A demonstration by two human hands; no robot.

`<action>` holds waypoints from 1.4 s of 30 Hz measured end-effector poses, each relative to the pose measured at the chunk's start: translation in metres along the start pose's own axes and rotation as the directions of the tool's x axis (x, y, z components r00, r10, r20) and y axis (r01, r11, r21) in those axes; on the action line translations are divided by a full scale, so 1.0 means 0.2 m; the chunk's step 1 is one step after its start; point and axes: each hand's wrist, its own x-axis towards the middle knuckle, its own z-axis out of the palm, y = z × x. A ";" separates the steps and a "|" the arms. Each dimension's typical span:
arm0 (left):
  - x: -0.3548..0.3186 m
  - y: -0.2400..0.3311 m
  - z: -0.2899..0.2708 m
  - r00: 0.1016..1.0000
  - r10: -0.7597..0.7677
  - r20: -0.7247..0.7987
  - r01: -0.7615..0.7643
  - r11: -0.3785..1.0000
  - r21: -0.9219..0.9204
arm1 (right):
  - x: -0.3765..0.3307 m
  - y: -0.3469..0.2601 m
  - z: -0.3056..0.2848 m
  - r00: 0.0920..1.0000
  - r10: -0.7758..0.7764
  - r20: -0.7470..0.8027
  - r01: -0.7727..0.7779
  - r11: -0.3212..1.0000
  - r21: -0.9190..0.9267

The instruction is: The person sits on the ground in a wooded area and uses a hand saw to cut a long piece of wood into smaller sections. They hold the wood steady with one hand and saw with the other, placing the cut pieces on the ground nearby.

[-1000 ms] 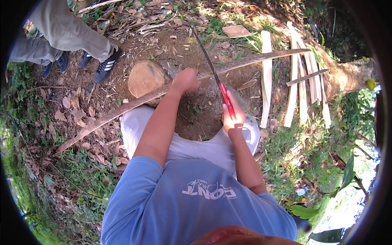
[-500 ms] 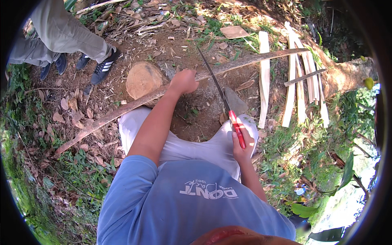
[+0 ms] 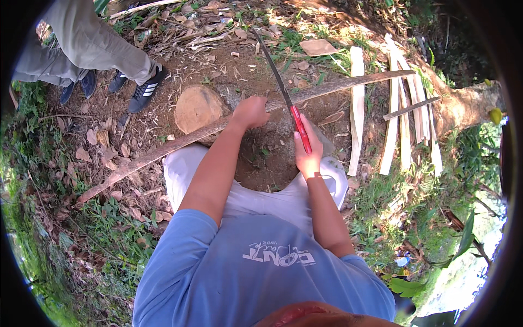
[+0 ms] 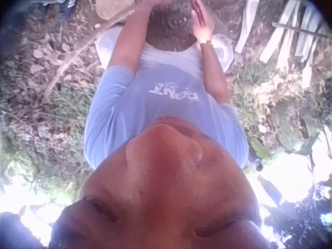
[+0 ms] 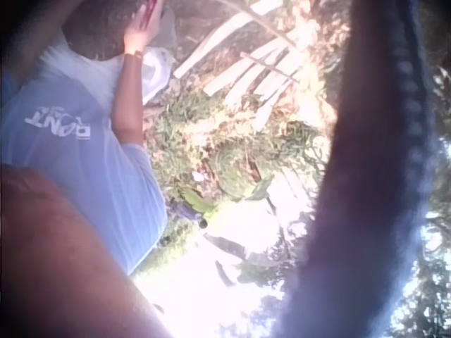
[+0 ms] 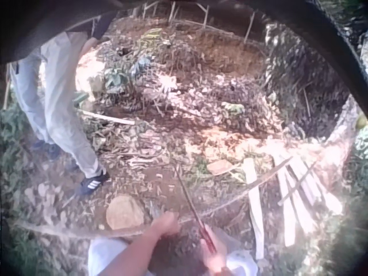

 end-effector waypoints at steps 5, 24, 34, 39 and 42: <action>-0.01 -0.04 0.03 1.000 -0.019 -0.020 0.018 0.999 -0.046 | -0.53 -0.09 -0.41 0.965 0.228 0.129 -0.216 0.971 -0.106; 0.00 0.00 0.02 0.999 0.016 -0.050 -0.016 1.000 0.006 | 0.15 -0.03 0.06 1.000 -0.004 0.012 0.001 0.982 0.189; -0.02 -0.01 0.03 1.000 -0.024 0.011 0.024 1.000 -0.004 | -0.76 -0.08 -0.50 0.960 0.263 0.101 -0.256 0.964 -0.073; -0.02 0.00 0.02 1.000 -0.014 -0.028 0.014 1.000 0.006 | -0.92 -0.28 -0.69 0.958 0.284 0.048 -0.281 0.957 -0.067; -0.01 0.00 0.01 1.000 -0.013 -0.024 0.013 1.000 0.017 | -0.87 -0.36 -0.67 0.977 0.212 0.036 -0.210 0.975 -0.069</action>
